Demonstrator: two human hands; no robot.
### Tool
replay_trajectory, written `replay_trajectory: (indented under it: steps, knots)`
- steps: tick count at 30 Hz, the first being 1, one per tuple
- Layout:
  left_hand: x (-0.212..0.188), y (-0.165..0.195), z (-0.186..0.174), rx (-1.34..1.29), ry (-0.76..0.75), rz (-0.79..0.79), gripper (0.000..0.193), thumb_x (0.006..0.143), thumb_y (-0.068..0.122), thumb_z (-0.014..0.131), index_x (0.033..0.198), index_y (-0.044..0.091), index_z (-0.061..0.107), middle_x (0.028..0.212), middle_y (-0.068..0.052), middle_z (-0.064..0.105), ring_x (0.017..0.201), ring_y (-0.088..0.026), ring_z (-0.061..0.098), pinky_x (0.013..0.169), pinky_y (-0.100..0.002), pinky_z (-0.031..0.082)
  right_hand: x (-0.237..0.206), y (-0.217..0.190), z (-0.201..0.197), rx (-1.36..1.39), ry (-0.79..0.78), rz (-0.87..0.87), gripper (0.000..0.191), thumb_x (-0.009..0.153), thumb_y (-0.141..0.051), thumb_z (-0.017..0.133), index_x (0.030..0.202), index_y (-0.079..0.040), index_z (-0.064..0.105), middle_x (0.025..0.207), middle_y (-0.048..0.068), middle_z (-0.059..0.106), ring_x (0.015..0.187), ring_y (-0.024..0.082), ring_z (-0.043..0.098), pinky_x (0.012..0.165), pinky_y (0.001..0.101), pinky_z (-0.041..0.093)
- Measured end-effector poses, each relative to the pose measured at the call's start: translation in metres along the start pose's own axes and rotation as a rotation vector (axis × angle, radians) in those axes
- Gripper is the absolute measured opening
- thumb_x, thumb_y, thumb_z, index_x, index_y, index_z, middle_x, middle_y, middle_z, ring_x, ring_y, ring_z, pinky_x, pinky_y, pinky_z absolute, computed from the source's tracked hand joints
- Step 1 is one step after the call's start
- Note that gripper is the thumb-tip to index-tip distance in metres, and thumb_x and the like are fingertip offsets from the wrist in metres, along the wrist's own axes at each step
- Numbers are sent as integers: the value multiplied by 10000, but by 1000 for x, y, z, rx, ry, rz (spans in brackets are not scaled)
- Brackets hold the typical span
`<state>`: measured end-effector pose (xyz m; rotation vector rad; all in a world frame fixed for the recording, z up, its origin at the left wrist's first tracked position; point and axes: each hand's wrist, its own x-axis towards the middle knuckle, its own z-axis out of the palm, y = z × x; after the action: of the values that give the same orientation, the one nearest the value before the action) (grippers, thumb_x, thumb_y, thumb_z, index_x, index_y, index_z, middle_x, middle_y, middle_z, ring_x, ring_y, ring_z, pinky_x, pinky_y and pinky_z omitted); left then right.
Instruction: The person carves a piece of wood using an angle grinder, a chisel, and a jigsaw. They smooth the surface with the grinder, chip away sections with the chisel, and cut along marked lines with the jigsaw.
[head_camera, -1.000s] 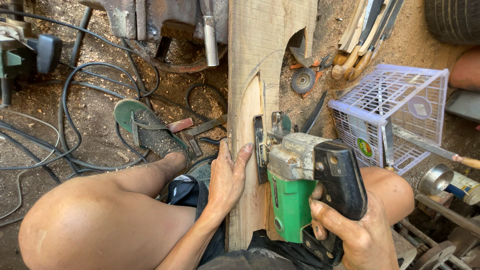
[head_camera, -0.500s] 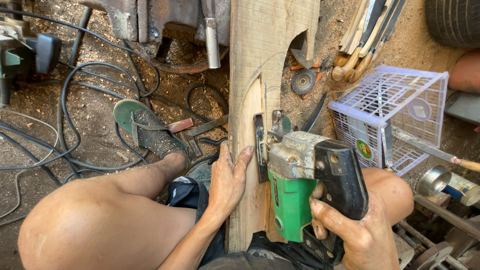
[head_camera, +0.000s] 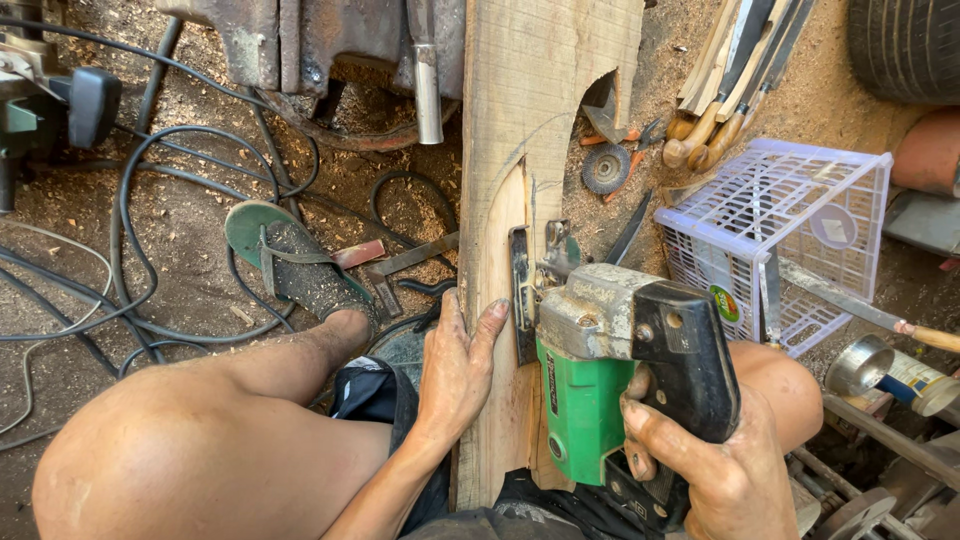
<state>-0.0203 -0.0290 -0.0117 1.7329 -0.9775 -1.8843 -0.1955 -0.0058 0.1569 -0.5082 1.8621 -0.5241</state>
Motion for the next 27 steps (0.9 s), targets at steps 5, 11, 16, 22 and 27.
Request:
replay_trajectory:
  steps: [5,11,16,22,27]
  knots:
    - [1,-1,0,21,-8,-47,643,961,470,567,1266,-96,544,922,-301,744,872,-385,765,792,-449,556,3,-3,2,10,0,-40,224,862,-35,697,1043,49,596,725,115,601,574,193,583,494,327,467]
    - [0,-5,1,29,9,-13,701,966,479,572,1319,-121,488,952,-308,735,907,-385,760,807,-452,557,4,-7,5,6,30,-44,246,839,-40,708,1035,47,588,729,118,591,550,197,574,477,326,459]
    - [1,-3,1,-32,-29,-41,669,954,503,548,1273,-85,539,958,-273,756,893,-344,781,804,-438,572,8,-9,5,53,42,-19,258,830,-41,723,1028,61,593,748,130,592,569,201,572,488,334,464]
    - [1,0,0,-14,-21,-37,659,965,503,550,1279,-77,542,956,-269,752,885,-340,771,805,-437,565,10,-10,7,94,81,10,294,818,-43,733,1059,56,596,792,127,596,581,197,568,487,336,464]
    - [1,3,0,-32,-25,-50,640,962,484,556,1288,-67,532,928,-266,755,856,-338,776,788,-435,564,13,-13,9,88,92,1,293,821,-35,736,1059,64,597,788,135,594,573,204,567,477,343,461]
